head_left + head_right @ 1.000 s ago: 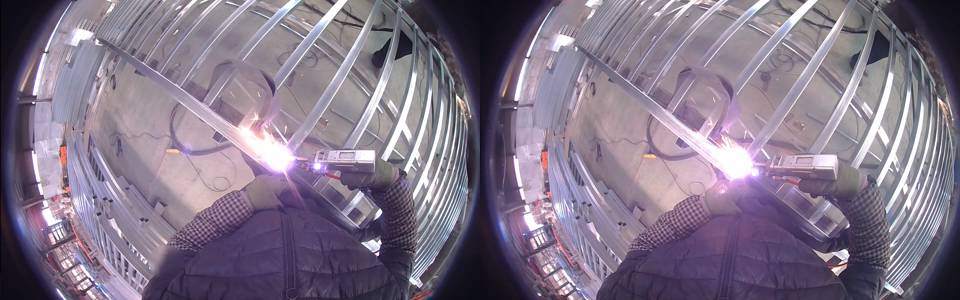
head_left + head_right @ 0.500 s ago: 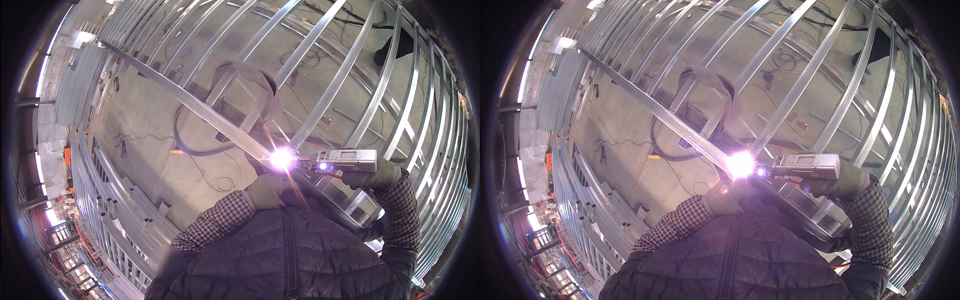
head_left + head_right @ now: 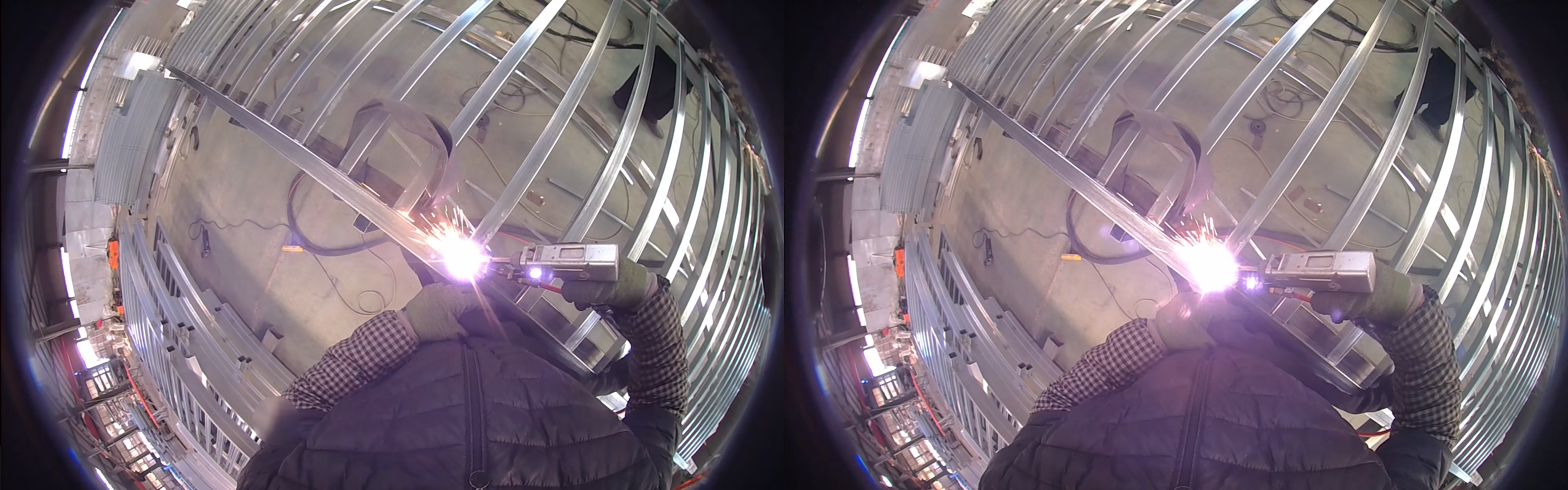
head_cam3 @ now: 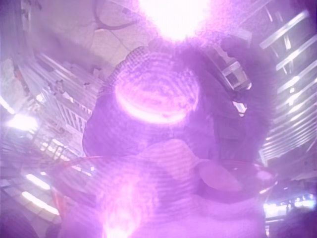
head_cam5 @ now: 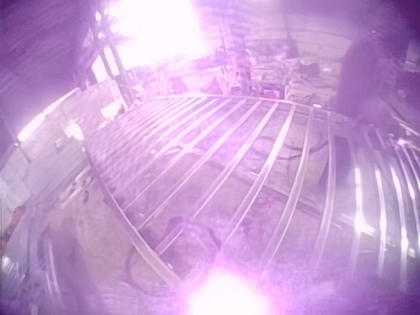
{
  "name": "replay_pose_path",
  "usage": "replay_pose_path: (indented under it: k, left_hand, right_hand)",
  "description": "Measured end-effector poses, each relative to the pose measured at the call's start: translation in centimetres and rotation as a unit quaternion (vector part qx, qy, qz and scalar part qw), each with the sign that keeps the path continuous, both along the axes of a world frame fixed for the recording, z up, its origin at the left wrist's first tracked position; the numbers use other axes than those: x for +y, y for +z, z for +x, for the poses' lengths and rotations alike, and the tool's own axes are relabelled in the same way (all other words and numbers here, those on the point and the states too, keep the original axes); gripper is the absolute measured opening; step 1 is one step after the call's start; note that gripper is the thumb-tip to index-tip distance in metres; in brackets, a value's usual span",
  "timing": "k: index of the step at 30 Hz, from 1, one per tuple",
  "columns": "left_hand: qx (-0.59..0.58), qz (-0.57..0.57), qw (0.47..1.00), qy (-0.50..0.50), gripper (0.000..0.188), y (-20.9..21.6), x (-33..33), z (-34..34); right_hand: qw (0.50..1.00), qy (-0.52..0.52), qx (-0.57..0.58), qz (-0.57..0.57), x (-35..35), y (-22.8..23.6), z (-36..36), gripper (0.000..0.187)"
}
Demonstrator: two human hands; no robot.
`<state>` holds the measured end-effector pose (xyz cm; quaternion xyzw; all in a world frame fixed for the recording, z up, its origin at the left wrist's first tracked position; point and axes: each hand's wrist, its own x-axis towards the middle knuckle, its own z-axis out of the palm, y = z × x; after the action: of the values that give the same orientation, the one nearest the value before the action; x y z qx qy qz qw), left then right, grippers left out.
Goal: The person welds a long metal frame using a handheld welding torch, moving steadily along the seam while sparks are visible. After finishing, the person sets the torch down and flips the frame over with another worker.
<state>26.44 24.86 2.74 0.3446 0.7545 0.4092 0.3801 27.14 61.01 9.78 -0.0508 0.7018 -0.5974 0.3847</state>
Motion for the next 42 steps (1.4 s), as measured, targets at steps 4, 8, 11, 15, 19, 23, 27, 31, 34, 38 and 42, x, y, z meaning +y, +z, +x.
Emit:
replay_pose_path:
  k: [4, 8, 11, 15, 19, 23, 27, 31, 34, 38, 42]
  left_hand:
    - [-0.008, 0.02, 0.999, 0.025, 0.056, 0.4, 0.1, 0.0]
    - [0.021, 0.027, 0.999, 0.018, 0.055, 0.2, 0.1, 0.1]
    - [0.016, 0.04, 0.999, 0.018, 0.055, 0.0, 0.1, 0.1]
    - [0.021, 0.031, 0.999, 0.018, 0.058, -0.1, 0.0, 0.3]
    - [0.041, -0.002, 0.999, 0.011, 0.06, -0.4, 0.0, 0.6]
    - [0.036, 0.003, 0.999, 0.018, 0.059, -0.4, 0.0, 0.9]
    - [0.052, -0.003, 0.998, 0.017, 0.058, 0.3, 0.2, 1.0]
    - [0.043, 0.028, 0.999, 0.014, 0.058, 1.5, 0.5, 1.2]
    - [0.045, -0.003, 0.999, 0.014, 0.059, 2.0, 0.7, 2.0]
    - [0.05, 0.015, 0.998, 0.041, 0.064, 2.0, 0.9, 3.2]
    - [0.053, -0.025, 0.998, 0.027, 0.071, 2.2, 0.5, 3.9]
  right_hand:
    - [1.0, -0.006, -0.011, 0.014, 0.2, -0.2, 0.3, 0.044]
    - [1.0, -0.022, 0.011, -0.008, 0.2, -0.9, 0.8, 0.043]
    - [1.0, -0.016, 0.003, -0.004, 0.2, -0.9, 0.8, 0.044]
    - [0.999, -0.028, -0.032, 0.013, 0.3, 0.0, 0.8, 0.047]
    - [0.999, -0.028, -0.042, 0.013, 0.1, 0.4, 0.8, 0.051]
    - [0.999, -0.032, -0.043, 0.008, 0.1, 0.5, 0.9, 0.053]
    - [0.997, -0.038, -0.067, 0.018, 0.3, 0.8, 1.1, 0.052]
    - [0.998, -0.044, -0.051, -0.011, 0.4, 0.6, 1.4, 0.052]
    - [0.995, -0.048, -0.086, 0.002, 0.7, 0.4, 1.5, 0.053]
    - [0.992, -0.045, -0.106, 0.041, 0.7, 0.6, 1.5, 0.051]
    - [0.992, -0.059, -0.09, 0.062, 0.1, 1.4, 1.6, 0.038]
